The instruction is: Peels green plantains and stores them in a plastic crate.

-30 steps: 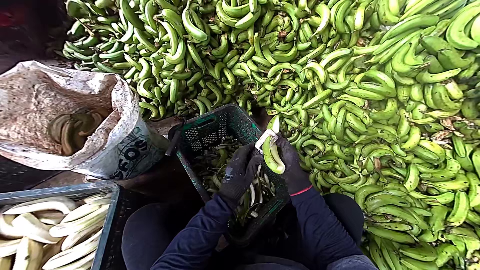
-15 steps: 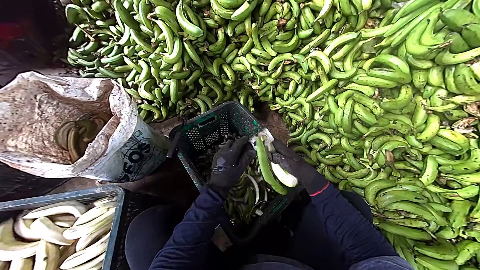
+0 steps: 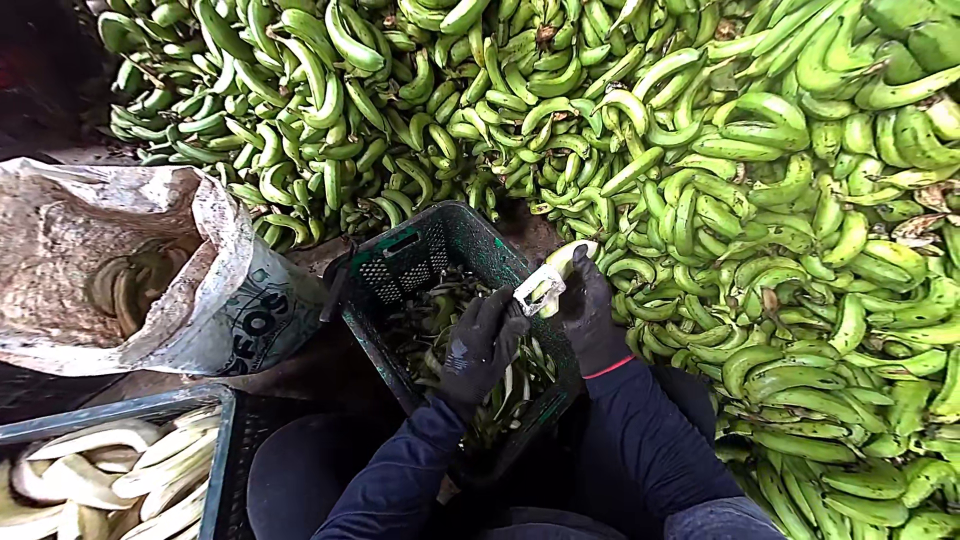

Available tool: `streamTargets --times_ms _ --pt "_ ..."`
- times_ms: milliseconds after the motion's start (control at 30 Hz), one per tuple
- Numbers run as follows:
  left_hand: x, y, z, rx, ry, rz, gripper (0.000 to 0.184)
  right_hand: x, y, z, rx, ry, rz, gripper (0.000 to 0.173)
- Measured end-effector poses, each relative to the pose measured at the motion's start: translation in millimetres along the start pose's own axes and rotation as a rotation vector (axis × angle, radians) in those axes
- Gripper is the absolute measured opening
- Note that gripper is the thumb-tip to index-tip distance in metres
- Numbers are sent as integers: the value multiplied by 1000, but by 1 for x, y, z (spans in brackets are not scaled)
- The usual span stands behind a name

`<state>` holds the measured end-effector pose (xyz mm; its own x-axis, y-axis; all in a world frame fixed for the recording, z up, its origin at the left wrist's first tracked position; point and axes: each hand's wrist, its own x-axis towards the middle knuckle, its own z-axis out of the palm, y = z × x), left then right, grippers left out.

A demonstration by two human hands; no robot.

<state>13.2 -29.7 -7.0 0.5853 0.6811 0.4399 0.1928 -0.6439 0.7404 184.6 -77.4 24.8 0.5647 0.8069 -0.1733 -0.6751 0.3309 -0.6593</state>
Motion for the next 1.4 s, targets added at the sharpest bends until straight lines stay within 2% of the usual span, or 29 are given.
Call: streamTargets --times_ms 100,200,400,467,567,667,800,867,900,967,1033,1067,1133,1233,1300,1400 --pt "-3 5 3 114 92 87 54 0 -1 6 42 71 -84 44" --pt "-5 9 2 174 99 75 51 0 0 8 29 109 -131 43" --pt "8 -3 -17 -77 -62 -78 46 -12 4 4 -206 -252 27 44" --pt "7 -8 -21 -60 -62 -51 49 -15 3 4 -337 -252 9 45" --pt "1 -10 -19 44 -60 -38 49 -11 5 -10 -687 -130 -23 44" --pt "7 -20 -19 9 -92 -145 46 -18 7 -15 -1016 -229 -47 40" --pt "20 -35 -29 -85 -26 -368 46 -29 11 3 -740 -361 318 50" --pt "21 -37 -33 -134 -2 -437 49 -27 14 -3 -618 -333 373 51" --pt "20 -35 -34 -138 -11 -430 49 -24 15 -7 -532 -262 369 49" --pt "16 -30 -31 -93 -71 -353 49 -12 17 -17 -322 -105 331 49" --pt "8 -26 -21 13 -110 -186 50 -6 13 -20 -185 -11 262 54" --pt "4 -23 -15 63 -106 -87 51 -7 10 -20 -177 38 189 49" --pt "-5 -17 -4 169 -70 114 54 -6 8 -29 -125 52 126 44" --pt "-12 -10 6 322 25 333 49 -1 7 -43 -24 60 158 49" --pt "-15 -8 12 365 54 373 43 -2 8 -46 -32 83 174 49" --pt "-19 -7 16 301 -22 237 43 -9 6 -34 -168 145 214 44"
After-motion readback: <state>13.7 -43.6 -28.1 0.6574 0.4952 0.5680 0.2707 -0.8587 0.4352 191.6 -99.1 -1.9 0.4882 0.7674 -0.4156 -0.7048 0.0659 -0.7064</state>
